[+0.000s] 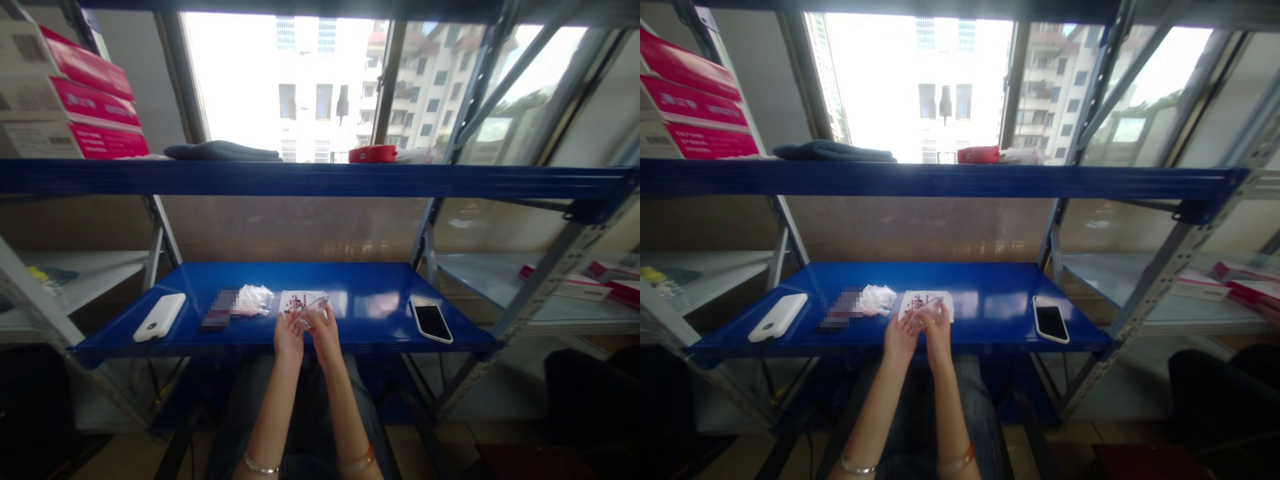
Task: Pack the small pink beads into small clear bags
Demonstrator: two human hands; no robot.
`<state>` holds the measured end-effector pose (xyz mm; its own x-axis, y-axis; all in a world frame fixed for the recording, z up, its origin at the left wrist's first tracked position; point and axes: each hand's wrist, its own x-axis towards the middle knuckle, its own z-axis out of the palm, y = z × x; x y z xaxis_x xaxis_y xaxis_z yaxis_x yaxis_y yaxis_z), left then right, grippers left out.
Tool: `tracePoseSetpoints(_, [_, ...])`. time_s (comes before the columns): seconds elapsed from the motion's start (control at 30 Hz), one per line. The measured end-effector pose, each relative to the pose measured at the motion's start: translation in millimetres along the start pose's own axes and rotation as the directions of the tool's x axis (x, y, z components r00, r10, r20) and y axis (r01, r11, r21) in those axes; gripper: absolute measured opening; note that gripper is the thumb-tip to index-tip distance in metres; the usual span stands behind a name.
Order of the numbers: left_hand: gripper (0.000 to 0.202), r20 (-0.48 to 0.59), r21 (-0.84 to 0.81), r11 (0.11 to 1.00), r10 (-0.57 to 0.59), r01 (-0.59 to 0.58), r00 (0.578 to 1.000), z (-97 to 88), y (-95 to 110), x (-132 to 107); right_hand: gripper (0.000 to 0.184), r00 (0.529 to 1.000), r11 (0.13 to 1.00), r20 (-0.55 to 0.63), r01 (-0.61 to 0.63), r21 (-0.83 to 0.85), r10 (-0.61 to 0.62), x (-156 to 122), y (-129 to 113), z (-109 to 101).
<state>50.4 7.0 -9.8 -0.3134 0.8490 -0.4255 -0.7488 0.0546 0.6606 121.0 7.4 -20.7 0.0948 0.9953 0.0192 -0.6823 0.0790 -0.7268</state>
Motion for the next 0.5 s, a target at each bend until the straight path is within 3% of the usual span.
tracePoseSetpoints(0.1, [0.037,0.088,-0.090,0.986,-0.130,0.138,0.988,-0.3,-2.8,8.0,0.072,0.990,0.983,0.052,0.137,-0.125,-0.132,2.8,13.5,-2.4])
tracePoseSetpoints(0.3, [0.049,0.272,-0.253,0.908,-0.265,0.334,0.925,-1.1,-3.5,13.9,0.079,0.957,0.937,0.182,0.265,-0.226,-0.226,-0.7,24.0,1.0])
tracePoseSetpoints(0.5, [0.045,0.330,-0.300,0.866,-0.298,0.399,0.896,1.0,-4.7,15.7,0.083,0.921,0.879,0.267,0.362,-0.310,-0.285,-8.6,26.5,8.0])
